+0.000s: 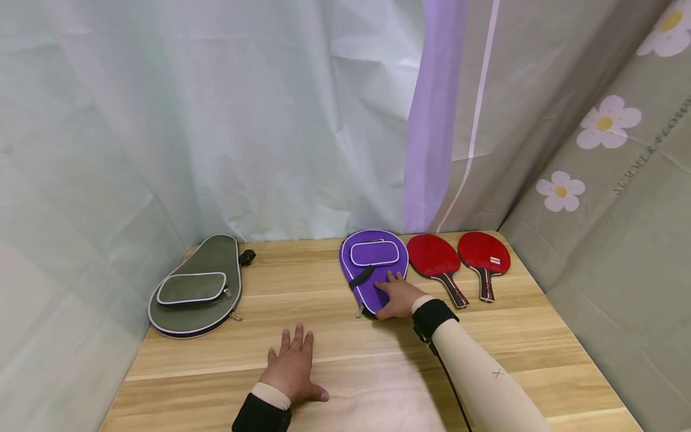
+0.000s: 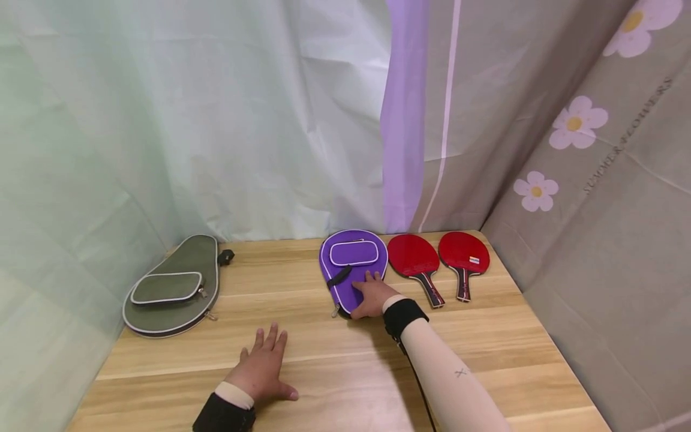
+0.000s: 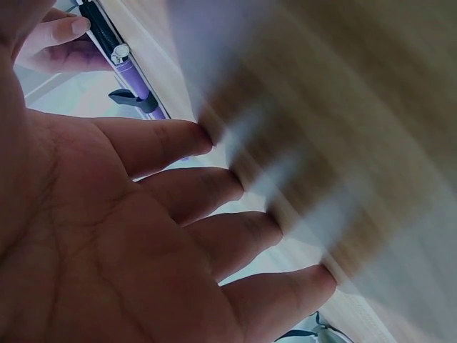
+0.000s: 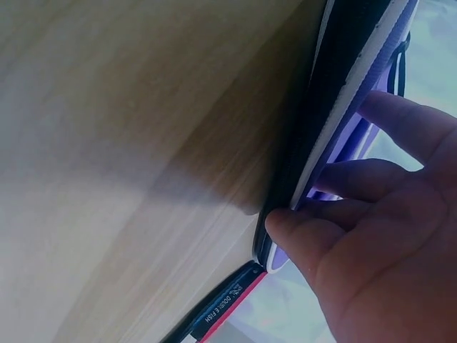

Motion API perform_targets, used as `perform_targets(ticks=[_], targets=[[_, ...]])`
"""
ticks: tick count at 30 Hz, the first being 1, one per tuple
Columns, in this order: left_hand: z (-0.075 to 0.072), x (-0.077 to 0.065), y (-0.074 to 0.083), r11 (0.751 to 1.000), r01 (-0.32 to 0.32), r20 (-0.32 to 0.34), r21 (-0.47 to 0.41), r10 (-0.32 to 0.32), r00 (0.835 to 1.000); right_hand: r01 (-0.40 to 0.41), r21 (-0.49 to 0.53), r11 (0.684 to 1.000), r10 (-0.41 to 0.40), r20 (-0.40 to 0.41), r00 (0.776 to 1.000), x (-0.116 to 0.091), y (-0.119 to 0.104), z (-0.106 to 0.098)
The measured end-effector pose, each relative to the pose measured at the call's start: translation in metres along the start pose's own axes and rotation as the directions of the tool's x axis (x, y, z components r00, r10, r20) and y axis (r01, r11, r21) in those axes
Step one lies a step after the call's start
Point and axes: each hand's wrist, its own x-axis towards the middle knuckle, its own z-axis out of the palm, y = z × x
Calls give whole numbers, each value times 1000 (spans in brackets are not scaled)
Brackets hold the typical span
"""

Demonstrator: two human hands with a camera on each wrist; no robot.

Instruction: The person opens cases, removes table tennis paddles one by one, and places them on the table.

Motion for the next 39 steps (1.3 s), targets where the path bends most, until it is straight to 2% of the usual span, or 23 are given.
perform_targets(ticks=[4,11,17,21,24,27,30,33,37,39], targets=[[0,0,0,1000,-1,-2,-4,1,1000,6,10,1000,-6,6,1000,-4,-3,-2],[-3,-3,2,1000,1,6,-2,-1,1000,13,52,999,-12,-22,1000,0,4,6],[-4,-1,2,1000,8,13,-4,-8,1000,24,54,998,-21,-41,999,-7,-4,6],[-4,-1,2,1000,18,17,-8,-17,1000,33,58,998,-30,-52,998,-21,-18,1],[-3,-1,1,1000,15,10,-7,-15,1000,25,57,998,-23,-45,999,-38,-36,-11],[-2,0,0,1000,3,1,-2,-3,1000,26,63,998,-23,-46,999,-44,-41,-13],[-4,0,-1,1000,-9,-14,4,9,1000,73,52,996,-69,-79,995,-31,-26,-2],[-7,1,-1,1000,-15,-29,3,15,999,132,17,991,-130,-107,986,-37,-34,-2],[-8,2,-6,999,-27,-22,-23,26,999,206,-32,978,-208,-111,972,-72,-74,-5],[-8,3,-13,998,-47,-23,-40,46,999,252,-45,967,-255,-107,961,-82,-84,7]])
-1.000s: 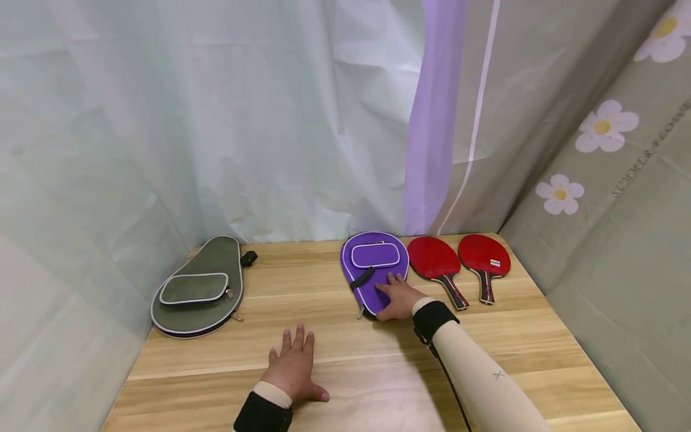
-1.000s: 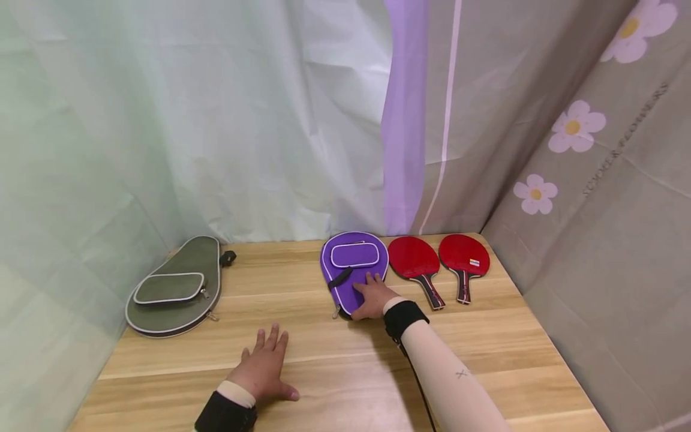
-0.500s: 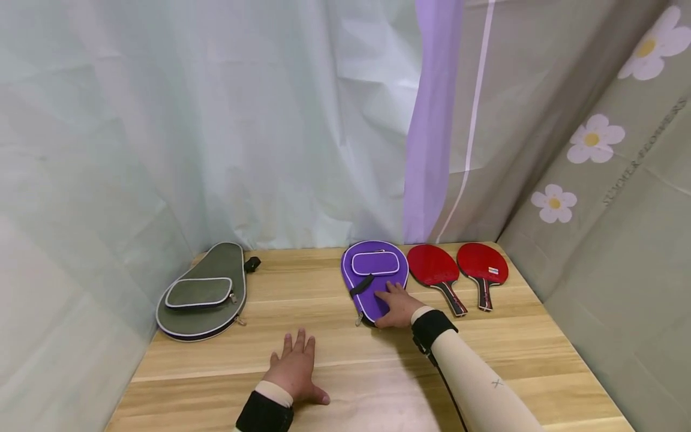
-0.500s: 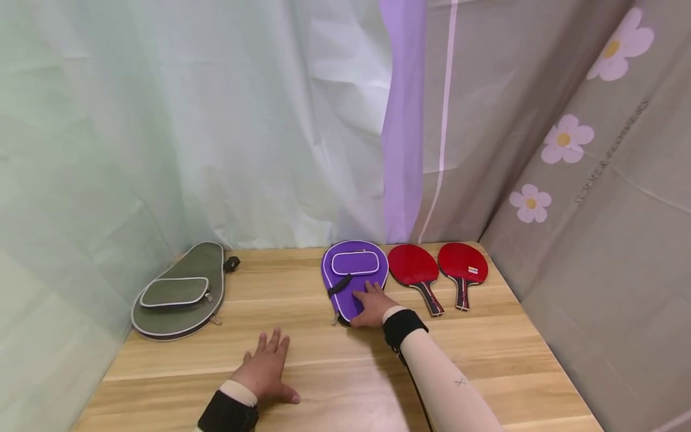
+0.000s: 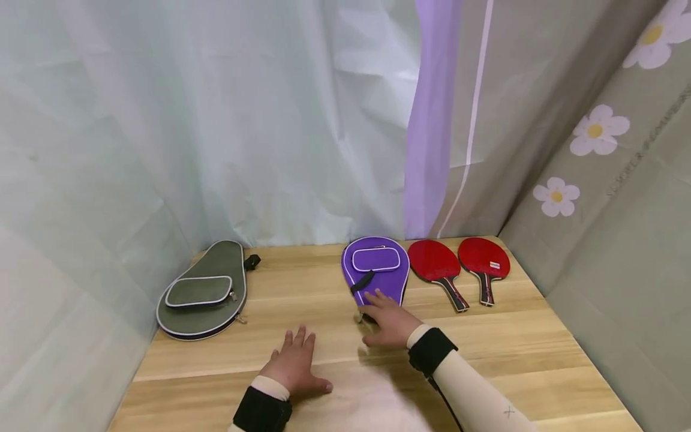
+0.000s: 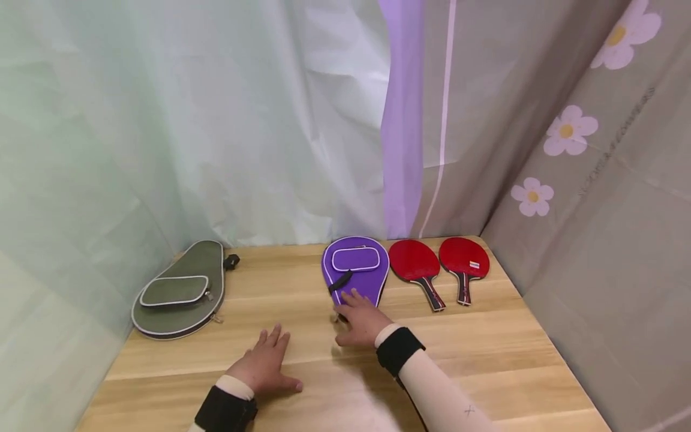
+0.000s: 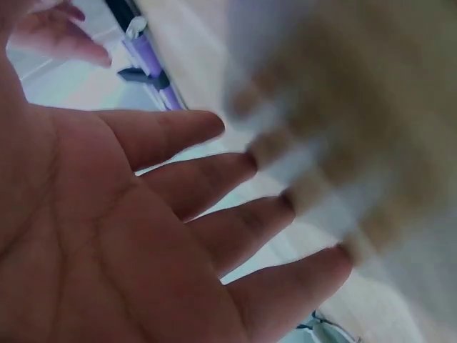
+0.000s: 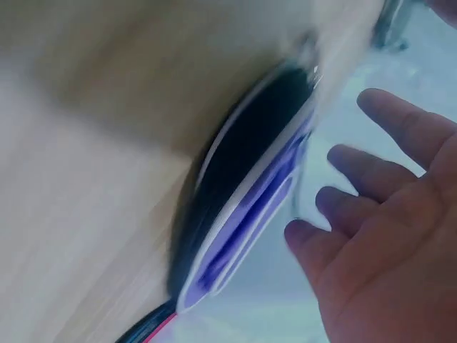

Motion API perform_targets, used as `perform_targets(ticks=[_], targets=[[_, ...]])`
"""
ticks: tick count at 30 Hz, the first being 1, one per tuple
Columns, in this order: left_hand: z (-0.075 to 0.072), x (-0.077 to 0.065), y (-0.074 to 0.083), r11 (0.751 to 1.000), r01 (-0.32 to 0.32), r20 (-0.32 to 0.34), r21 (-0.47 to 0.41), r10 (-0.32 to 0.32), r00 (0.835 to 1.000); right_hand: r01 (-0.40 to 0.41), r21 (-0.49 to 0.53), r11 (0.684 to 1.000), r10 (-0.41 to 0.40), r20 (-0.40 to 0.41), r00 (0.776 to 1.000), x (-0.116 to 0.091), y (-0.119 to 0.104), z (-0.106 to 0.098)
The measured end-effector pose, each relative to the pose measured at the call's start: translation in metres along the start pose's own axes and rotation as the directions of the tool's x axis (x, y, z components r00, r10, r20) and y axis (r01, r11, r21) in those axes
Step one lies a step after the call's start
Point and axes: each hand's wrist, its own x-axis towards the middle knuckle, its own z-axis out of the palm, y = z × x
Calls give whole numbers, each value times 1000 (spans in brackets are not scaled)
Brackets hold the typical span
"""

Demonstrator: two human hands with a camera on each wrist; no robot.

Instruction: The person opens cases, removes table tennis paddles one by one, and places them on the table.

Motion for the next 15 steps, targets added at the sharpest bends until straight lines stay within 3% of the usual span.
perform_targets(ticks=[3,5,8,13,15], targets=[[-6,7,-9,998,-63,-45,17,64,997,43,-15,999,-43,25,999,-8,-16,12],[-15,8,-19,997,-64,-94,37,67,993,73,-19,997,-71,64,995,-10,-25,23],[-36,8,-36,998,-17,-174,65,28,984,106,-30,994,-102,105,989,-11,-34,35],[-67,17,-73,993,63,-322,96,-29,946,140,-39,989,-135,111,985,-16,-34,44],[-75,23,-84,993,73,-348,93,-36,937,127,-44,991,-122,103,987,-20,-33,45]])
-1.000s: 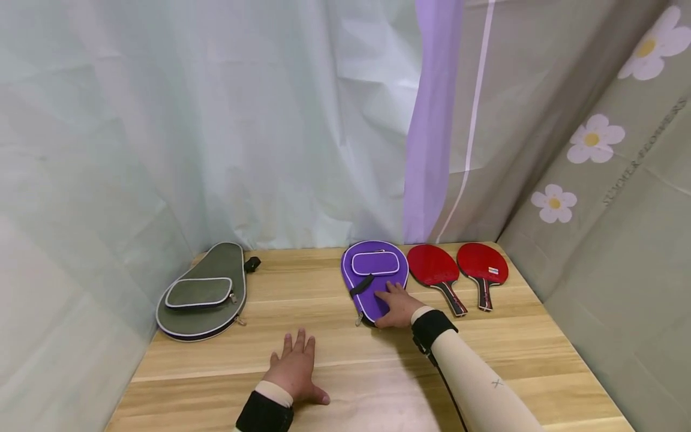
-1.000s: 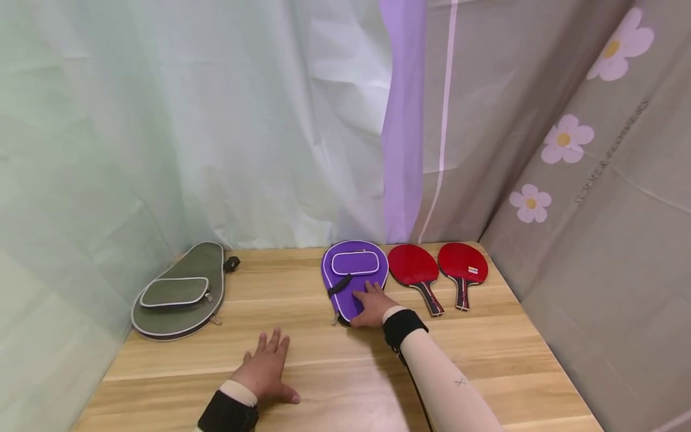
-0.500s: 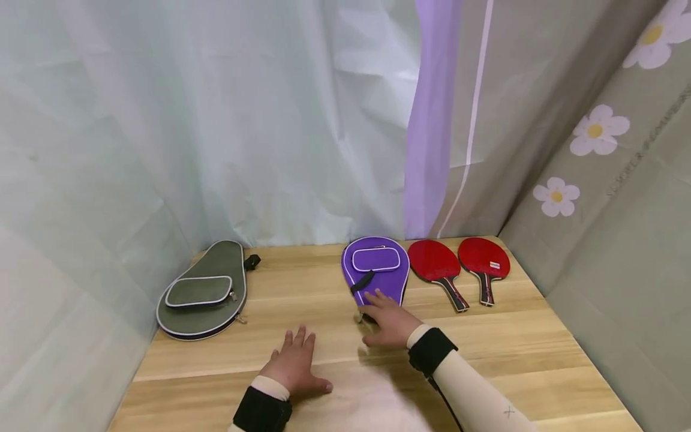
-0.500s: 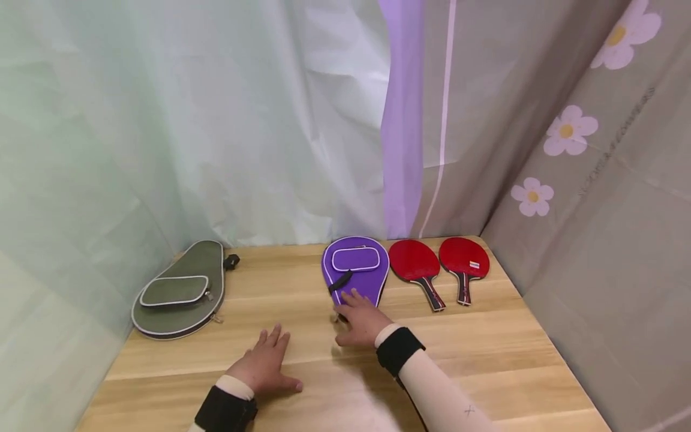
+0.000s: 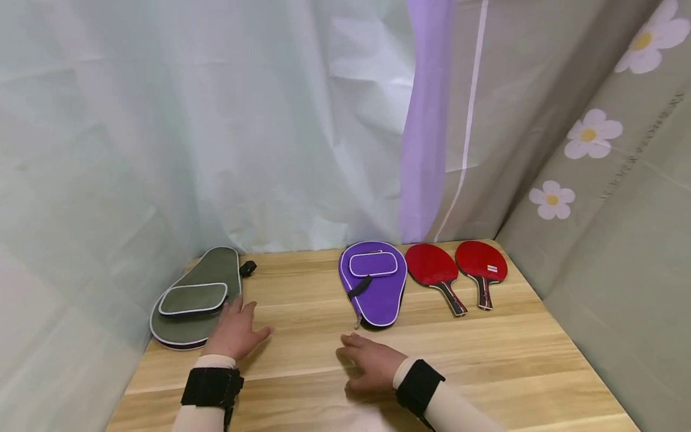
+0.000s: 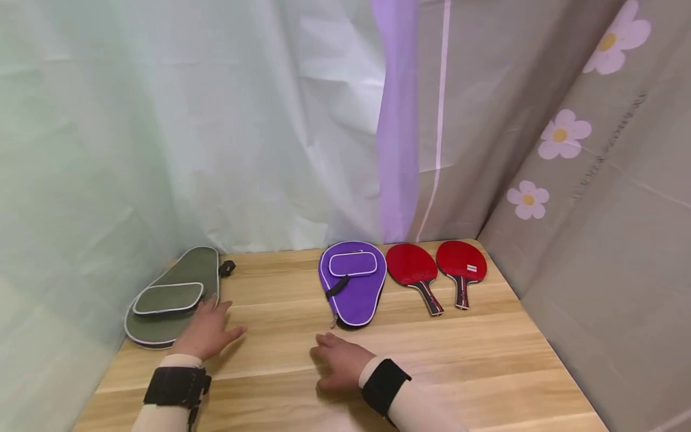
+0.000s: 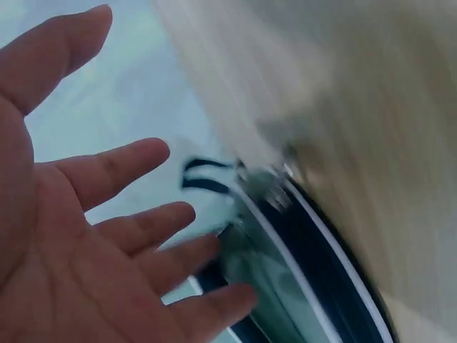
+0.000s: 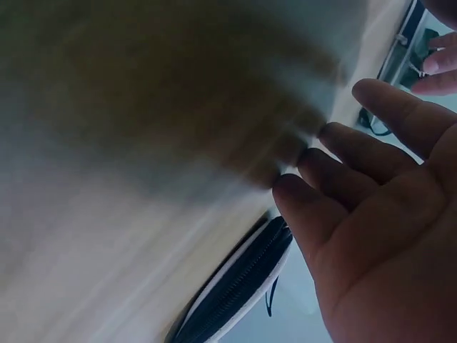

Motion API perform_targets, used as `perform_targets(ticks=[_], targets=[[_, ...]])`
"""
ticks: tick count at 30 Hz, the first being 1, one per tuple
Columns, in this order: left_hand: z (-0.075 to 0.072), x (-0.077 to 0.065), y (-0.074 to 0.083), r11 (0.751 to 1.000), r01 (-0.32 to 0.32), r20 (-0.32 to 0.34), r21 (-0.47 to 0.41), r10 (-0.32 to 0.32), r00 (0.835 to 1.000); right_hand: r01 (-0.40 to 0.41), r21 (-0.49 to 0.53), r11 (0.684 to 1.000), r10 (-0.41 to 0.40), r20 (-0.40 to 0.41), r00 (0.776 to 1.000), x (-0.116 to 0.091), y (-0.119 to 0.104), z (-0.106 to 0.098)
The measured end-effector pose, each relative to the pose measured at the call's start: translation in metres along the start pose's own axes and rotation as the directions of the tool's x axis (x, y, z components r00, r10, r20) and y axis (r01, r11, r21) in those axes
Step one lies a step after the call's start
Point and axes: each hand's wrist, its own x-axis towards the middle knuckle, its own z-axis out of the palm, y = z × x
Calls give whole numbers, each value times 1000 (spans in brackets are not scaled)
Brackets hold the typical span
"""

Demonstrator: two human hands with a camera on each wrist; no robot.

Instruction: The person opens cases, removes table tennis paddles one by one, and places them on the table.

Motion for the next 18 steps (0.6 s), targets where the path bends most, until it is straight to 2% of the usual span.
perform_targets(ticks=[4,8,11,15,18], targets=[[-4,2,-16,1000,28,-19,-14,-28,999,-42,22,999,42,7,999,-3,-4,8],[-6,-2,-16,1000,23,-48,-15,-24,999,-74,21,997,74,23,997,-10,-5,17],[-10,-9,-13,1000,9,-121,10,-8,993,-69,19,997,68,28,997,-11,-7,19],[-23,-12,-3,1000,-13,-268,22,18,963,-56,-8,998,56,24,998,-7,-7,14],[-37,-3,-1,999,-38,-339,32,47,940,-59,-36,998,59,16,998,-3,-7,7]])
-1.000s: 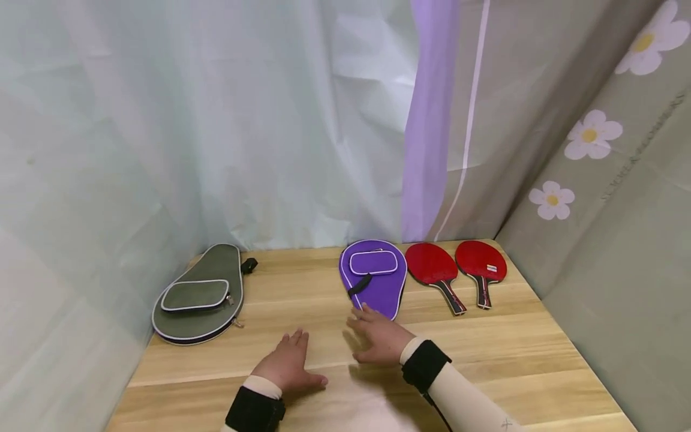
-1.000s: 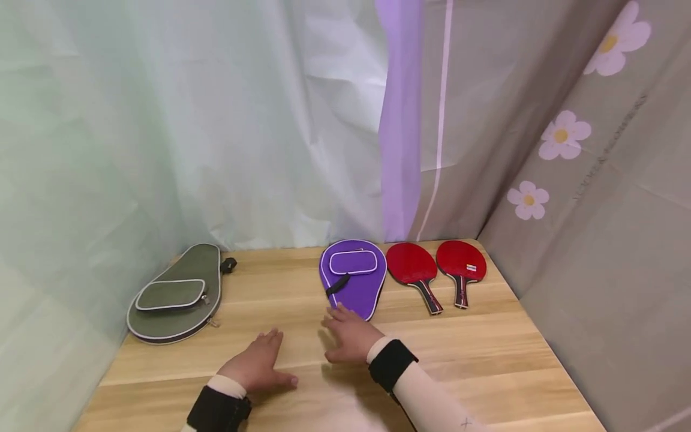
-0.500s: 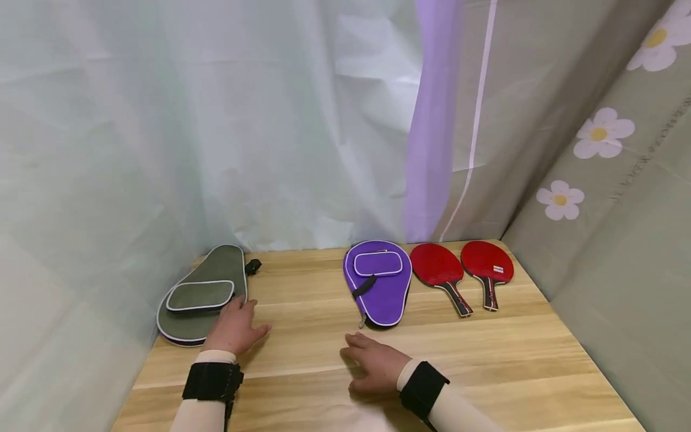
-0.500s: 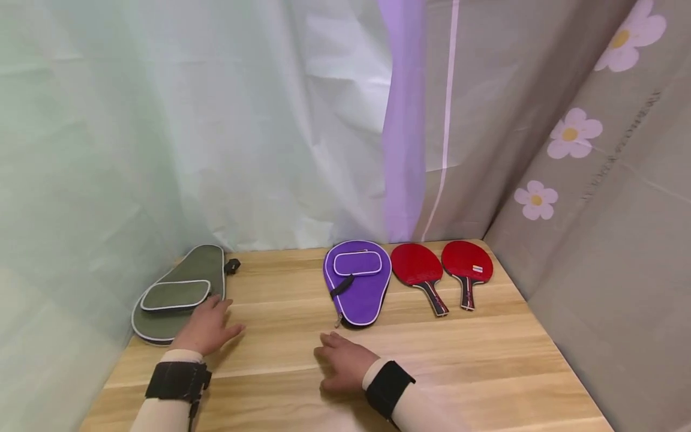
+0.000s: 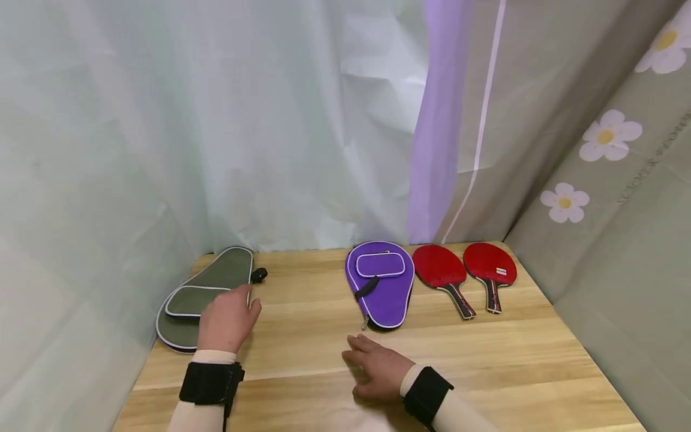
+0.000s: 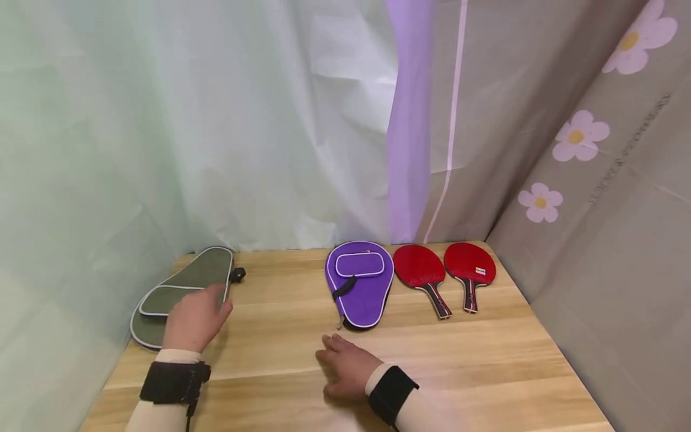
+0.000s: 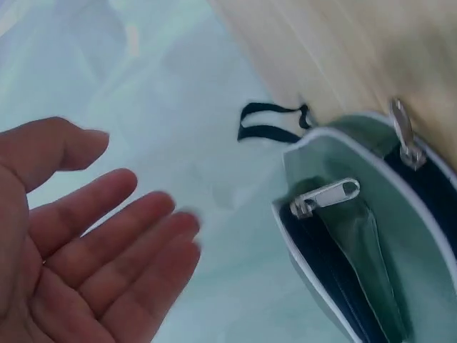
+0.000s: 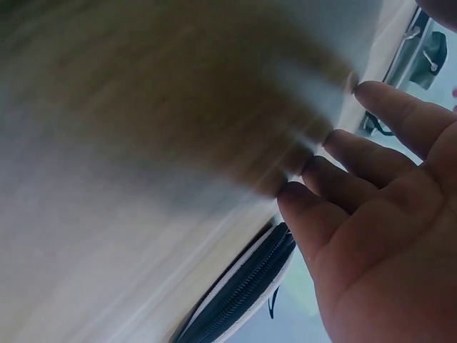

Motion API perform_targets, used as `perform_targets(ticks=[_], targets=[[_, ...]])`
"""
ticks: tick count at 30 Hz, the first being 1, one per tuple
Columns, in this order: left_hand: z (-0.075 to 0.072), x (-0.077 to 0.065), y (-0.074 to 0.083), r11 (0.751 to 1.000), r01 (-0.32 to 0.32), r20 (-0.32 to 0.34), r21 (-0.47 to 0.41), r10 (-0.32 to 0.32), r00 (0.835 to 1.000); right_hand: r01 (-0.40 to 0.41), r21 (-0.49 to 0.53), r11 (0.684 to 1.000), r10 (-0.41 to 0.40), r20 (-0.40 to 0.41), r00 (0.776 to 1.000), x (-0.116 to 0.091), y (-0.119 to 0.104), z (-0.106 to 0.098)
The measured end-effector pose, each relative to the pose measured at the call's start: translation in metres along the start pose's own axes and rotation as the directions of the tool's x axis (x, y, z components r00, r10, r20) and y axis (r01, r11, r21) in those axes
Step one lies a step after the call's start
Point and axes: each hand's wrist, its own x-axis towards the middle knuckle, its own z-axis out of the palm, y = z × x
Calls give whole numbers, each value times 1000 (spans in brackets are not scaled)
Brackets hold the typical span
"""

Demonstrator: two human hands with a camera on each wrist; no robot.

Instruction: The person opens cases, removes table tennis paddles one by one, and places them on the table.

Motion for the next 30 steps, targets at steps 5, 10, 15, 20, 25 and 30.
perform_targets(ticks=[5,10,15,20,25,30], targets=[[-4,15,-25,995,95,188,34,-100,977,10,-5,1000,-10,-14,1000,2,-2,-9],[3,12,-54,980,197,385,42,-198,901,11,19,1000,-11,-6,1000,4,-3,-11],[5,10,-54,986,151,340,75,-167,925,33,11,999,-33,-32,999,7,-3,-13],[10,2,-49,988,112,303,107,-140,943,19,12,1000,-19,-14,1000,7,-6,-14],[19,-9,-38,987,80,279,139,-117,953,18,-15,1000,-19,-12,1000,7,-8,-14],[27,-23,-12,983,69,260,171,-112,959,17,-10,1000,-18,-23,1000,8,-7,-11]])
